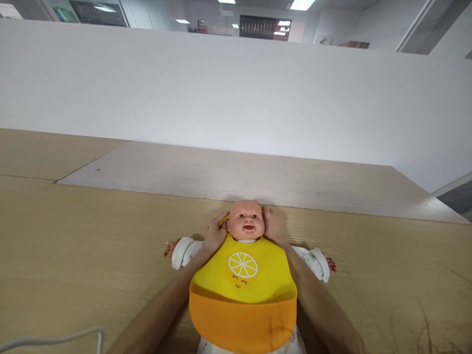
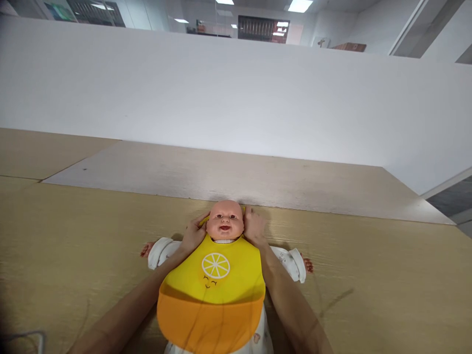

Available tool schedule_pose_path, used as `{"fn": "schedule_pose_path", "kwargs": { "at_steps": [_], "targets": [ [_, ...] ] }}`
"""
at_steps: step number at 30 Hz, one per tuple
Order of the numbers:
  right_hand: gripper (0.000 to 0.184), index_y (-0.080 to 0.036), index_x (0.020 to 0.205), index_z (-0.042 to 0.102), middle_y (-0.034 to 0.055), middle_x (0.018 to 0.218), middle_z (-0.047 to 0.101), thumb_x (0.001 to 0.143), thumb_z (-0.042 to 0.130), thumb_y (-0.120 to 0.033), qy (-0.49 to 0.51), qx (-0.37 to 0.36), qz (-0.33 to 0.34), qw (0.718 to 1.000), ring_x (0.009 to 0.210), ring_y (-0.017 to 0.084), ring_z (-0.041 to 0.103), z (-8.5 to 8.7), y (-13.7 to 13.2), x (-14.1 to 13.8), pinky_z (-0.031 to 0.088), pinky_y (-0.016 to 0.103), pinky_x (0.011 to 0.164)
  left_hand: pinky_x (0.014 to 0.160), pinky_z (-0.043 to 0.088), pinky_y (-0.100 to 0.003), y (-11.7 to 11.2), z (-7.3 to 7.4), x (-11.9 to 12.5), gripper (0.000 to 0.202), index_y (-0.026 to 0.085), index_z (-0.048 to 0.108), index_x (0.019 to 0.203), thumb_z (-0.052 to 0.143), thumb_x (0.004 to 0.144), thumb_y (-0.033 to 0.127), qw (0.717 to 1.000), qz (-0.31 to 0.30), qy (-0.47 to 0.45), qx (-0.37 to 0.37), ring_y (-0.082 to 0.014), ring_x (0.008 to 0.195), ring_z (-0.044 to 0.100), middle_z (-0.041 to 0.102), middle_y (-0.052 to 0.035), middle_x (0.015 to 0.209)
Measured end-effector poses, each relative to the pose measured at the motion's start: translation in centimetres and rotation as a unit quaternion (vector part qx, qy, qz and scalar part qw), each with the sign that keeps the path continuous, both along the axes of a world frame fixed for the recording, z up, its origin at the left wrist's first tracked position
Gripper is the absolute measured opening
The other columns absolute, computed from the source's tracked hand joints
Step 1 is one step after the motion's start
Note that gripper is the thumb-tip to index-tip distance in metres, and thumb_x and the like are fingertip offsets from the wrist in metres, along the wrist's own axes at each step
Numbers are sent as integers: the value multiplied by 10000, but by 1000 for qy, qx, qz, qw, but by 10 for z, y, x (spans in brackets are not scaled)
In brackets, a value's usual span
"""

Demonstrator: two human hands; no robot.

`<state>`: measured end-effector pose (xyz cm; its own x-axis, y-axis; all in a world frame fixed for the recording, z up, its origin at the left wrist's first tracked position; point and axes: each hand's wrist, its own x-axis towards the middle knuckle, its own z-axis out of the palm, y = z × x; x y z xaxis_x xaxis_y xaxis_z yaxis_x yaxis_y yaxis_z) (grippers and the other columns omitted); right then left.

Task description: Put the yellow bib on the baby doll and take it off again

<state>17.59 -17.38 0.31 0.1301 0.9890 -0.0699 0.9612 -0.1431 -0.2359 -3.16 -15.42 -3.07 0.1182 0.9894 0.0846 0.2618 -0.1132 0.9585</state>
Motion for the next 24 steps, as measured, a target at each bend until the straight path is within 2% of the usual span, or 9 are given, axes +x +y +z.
{"fn": "schedule_pose_path", "kwargs": {
  "at_steps": [2,5,8,11,14,16,18,21,24],
  "targets": [
    [311,-129,1118,447,150,1027,639,853,536,-265,-2,0,-3,1000,834,211,620,-1,2,2,258,253,606,1024,461,-435,0,1,0,374,155,708,1070,548,743,241,1000,4,-2,-4,-277,1113,633,716,-112,1146],
    [212,-122,1072,498,138,960,656,892,463,-229,36,5,-40,999,770,177,605,-2,7,9,254,251,594,987,478,-422,0,4,0,301,160,716,974,582,730,275,999,31,-16,-38,-264,1031,655,739,-106,1049],
    [238,-140,1057,530,116,925,664,960,336,-238,98,8,-103,990,743,158,595,2,13,19,271,248,596,792,544,-371,0,10,-1,364,156,675,994,635,697,363,987,51,-92,-118,-225,817,681,743,-78,919],
    [253,-145,1069,539,111,945,662,959,331,-239,111,40,-137,984,785,166,600,16,17,29,295,248,625,603,516,-287,0,20,-2,424,163,643,959,717,610,393,963,67,-198,-170,-166,629,643,714,-16,775],
    [222,-143,1035,536,98,929,649,939,362,-242,134,110,-128,976,812,172,591,42,9,37,317,248,657,537,484,-243,-1,36,-3,399,172,627,851,793,532,347,937,73,-284,-191,-134,563,615,678,22,695],
    [211,-160,981,520,68,895,632,942,373,-306,181,169,-77,966,792,166,570,65,-5,37,337,246,669,489,457,-214,-3,51,-5,386,177,619,807,824,509,310,923,61,-323,-201,-112,521,592,659,34,665],
    [255,-179,912,496,34,856,612,951,373,-399,245,198,17,949,761,143,545,88,-25,32,363,239,678,440,414,-182,-6,68,-9,368,182,620,792,839,513,281,920,46,-342,-187,-87,486,560,643,41,648],
    [294,-181,900,499,5,848,607,966,378,-441,302,117,165,931,730,103,516,120,-58,15,376,222,693,392,362,-160,-19,94,-15,314,190,619,776,832,567,287,922,13,-357,-148,-54,438,506,634,46,672],
    [228,-169,872,518,12,944,602,963,427,-357,274,34,360,891,822,93,516,137,-81,-7,372,216,747,368,328,-167,-37,114,-20,247,203,620,777,800,643,307,929,-44,-351,-110,-57,405,467,573,58,597]
  ]
}}
